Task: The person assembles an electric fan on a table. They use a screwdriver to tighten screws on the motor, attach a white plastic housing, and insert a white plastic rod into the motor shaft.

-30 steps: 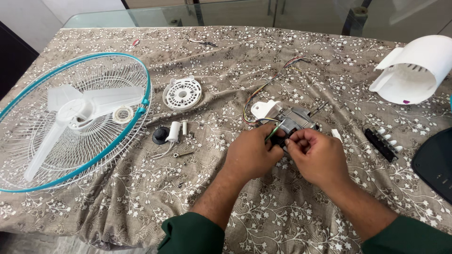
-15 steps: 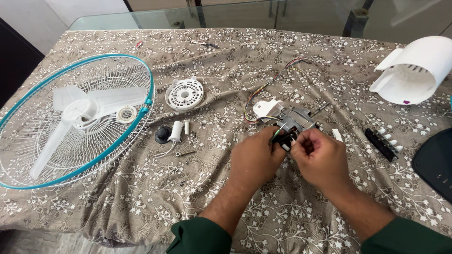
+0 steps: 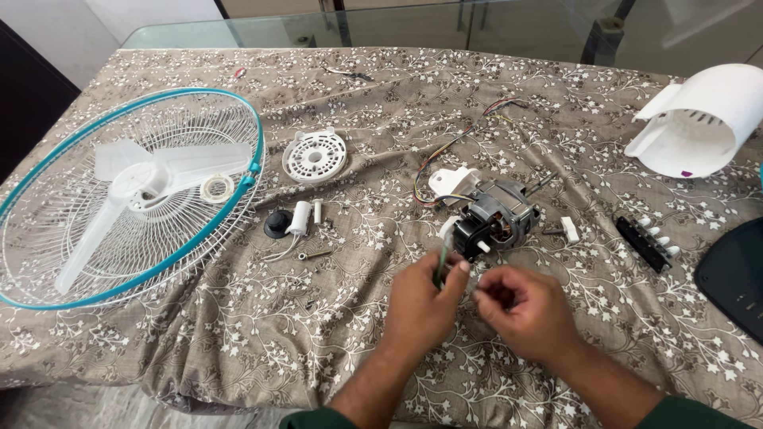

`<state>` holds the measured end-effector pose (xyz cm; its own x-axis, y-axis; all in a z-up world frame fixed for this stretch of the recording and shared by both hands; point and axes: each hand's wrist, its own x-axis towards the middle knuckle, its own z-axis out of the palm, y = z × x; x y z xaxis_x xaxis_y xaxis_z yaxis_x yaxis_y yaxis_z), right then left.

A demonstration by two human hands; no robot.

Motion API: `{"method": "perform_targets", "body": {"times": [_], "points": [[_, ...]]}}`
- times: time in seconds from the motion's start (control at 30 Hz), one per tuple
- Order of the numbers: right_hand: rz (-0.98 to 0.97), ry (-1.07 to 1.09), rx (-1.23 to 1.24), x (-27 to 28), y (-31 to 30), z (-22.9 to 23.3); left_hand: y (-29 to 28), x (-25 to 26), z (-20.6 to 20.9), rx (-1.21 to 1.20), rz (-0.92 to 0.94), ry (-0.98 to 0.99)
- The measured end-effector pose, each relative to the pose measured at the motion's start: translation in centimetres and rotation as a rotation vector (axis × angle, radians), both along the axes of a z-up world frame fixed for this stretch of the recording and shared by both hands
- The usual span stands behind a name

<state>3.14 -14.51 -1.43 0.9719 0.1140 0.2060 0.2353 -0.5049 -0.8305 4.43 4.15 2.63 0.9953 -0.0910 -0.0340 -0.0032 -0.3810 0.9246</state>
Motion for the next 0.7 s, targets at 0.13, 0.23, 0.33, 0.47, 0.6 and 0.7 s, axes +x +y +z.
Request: {"method": "perform_targets", "body": {"times": [0.13, 0.23, 0.33, 0.47, 0.6, 0.7], "points": [[0.116, -0.227, -0.119, -0.3, 0.9, 0.7, 0.7, -0.9, -1.3, -0.305, -0.098, 0.180], [0.125, -0.209, -0.185, -0.5, 1.6, 1.0, 1.6, -1.2, -1.1, -0.336, -0.058, 0.299], [0.026, -0.086, -0.271, -0.6, 1.7, 1.0, 3.1, -1.2, 0.0, 0.014, 0.041, 0.232], [-0.201, -0.007, -0.266, 0.0, 1.3, 0.7, 6.8, -0.2, 1.4, 0.287, 0.186, 0.016], [-0.205, 0.078, -0.289, 0.4, 1.4, 0.7, 10.7, 0.1, 2.2, 0.528, 0.394, -0.035], [-0.189, 0.077, -0.334, 0.3, 1.5, 0.7, 12.7, 0.1, 2.4, 0.668, 0.484, 0.045]]}}
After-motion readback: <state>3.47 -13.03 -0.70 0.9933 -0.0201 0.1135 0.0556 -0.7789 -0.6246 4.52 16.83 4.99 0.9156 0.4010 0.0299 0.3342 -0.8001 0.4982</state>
